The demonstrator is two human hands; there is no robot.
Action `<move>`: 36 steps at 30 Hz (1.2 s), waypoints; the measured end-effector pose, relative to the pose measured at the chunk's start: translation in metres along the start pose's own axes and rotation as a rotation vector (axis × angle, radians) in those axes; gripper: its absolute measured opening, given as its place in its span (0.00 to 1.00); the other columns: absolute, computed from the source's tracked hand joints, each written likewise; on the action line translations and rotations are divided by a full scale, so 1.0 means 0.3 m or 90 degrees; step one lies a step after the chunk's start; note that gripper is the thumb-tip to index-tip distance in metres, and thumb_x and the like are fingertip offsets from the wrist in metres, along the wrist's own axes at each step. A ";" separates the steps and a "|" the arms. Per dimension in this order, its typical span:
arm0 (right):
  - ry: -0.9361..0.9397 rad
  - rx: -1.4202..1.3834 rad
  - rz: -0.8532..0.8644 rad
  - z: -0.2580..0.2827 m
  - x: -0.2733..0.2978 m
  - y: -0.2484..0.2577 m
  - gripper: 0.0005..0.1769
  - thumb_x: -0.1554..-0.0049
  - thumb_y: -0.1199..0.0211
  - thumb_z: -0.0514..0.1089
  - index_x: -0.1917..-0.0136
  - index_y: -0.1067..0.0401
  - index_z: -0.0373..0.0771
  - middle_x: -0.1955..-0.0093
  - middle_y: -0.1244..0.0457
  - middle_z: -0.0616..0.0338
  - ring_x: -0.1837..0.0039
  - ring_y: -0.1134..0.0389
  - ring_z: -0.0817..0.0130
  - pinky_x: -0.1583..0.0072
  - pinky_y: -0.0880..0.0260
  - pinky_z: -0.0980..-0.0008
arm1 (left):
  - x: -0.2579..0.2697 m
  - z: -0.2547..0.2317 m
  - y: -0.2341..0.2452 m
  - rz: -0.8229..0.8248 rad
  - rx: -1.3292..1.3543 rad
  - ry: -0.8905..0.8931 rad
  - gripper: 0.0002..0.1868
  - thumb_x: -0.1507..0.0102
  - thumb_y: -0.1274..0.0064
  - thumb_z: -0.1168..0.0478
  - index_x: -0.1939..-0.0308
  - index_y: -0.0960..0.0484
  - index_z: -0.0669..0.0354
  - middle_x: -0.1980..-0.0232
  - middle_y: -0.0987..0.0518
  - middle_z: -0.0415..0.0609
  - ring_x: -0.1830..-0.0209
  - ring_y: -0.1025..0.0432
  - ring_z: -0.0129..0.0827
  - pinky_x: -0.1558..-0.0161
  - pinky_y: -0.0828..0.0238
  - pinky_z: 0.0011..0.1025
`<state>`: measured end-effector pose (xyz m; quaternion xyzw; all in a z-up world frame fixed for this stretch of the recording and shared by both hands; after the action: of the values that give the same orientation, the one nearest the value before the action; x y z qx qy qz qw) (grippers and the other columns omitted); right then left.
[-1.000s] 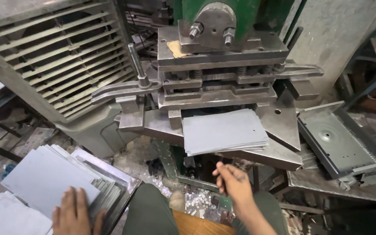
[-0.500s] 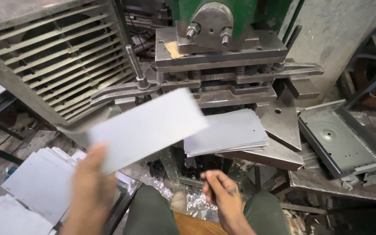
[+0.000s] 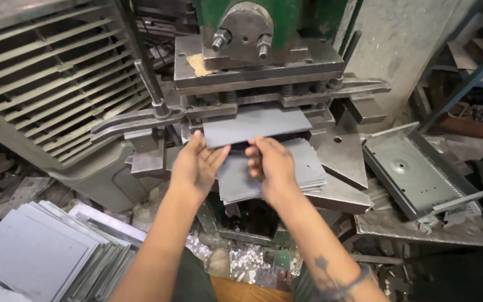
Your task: Operating a manual stamping press machine to process rectangular metal plates.
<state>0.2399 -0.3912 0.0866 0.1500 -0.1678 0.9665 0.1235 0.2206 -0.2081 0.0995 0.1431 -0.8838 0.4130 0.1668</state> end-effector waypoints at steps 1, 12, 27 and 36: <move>-0.021 0.001 0.006 -0.002 -0.041 -0.026 0.11 0.38 0.42 0.46 0.55 0.23 0.39 0.67 0.31 0.57 0.74 0.35 0.71 0.76 0.37 0.76 | 0.013 -0.015 0.019 0.015 -0.034 0.010 0.23 0.29 0.54 0.50 0.40 0.30 0.67 0.33 0.25 0.67 0.31 0.29 0.52 0.29 0.31 0.41; -0.004 0.101 0.059 0.074 -0.221 -0.153 0.10 0.40 0.47 0.41 0.59 0.27 0.36 0.68 0.34 0.58 0.72 0.43 0.73 0.71 0.49 0.73 | 0.356 -0.429 0.616 -0.289 -0.771 -0.208 0.20 0.30 0.55 0.55 0.37 0.19 0.56 0.46 0.16 0.57 0.54 0.27 0.41 0.49 0.30 0.38; 0.130 0.009 -0.044 0.079 -0.188 -0.095 0.12 0.34 0.49 0.44 0.51 0.29 0.35 0.72 0.36 0.59 0.76 0.44 0.74 0.73 0.51 0.75 | 0.361 -0.436 0.812 -0.391 -1.249 -0.814 0.15 0.33 0.48 0.61 0.46 0.13 0.63 0.35 0.18 0.63 0.31 0.26 0.62 0.33 0.29 0.47; 0.087 0.014 -0.015 0.091 -0.194 -0.087 0.09 0.39 0.41 0.42 0.54 0.25 0.34 0.72 0.35 0.58 0.76 0.44 0.74 0.74 0.52 0.75 | 0.337 -0.440 0.850 -0.386 -1.240 -0.776 0.16 0.34 0.48 0.60 0.47 0.13 0.62 0.34 0.19 0.64 0.30 0.26 0.62 0.32 0.30 0.47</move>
<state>0.3080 -0.3882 0.0994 0.0867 -0.1463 0.9748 0.1443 0.0529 0.0404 0.0470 0.3322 -0.6896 -0.6254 -0.1515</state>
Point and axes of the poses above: each hand's wrist, its own x-axis away from the middle knuckle, its own y-axis out of the back of the hand, z = x × y, the point moved 9 cm from there along -x, towards the middle knuckle
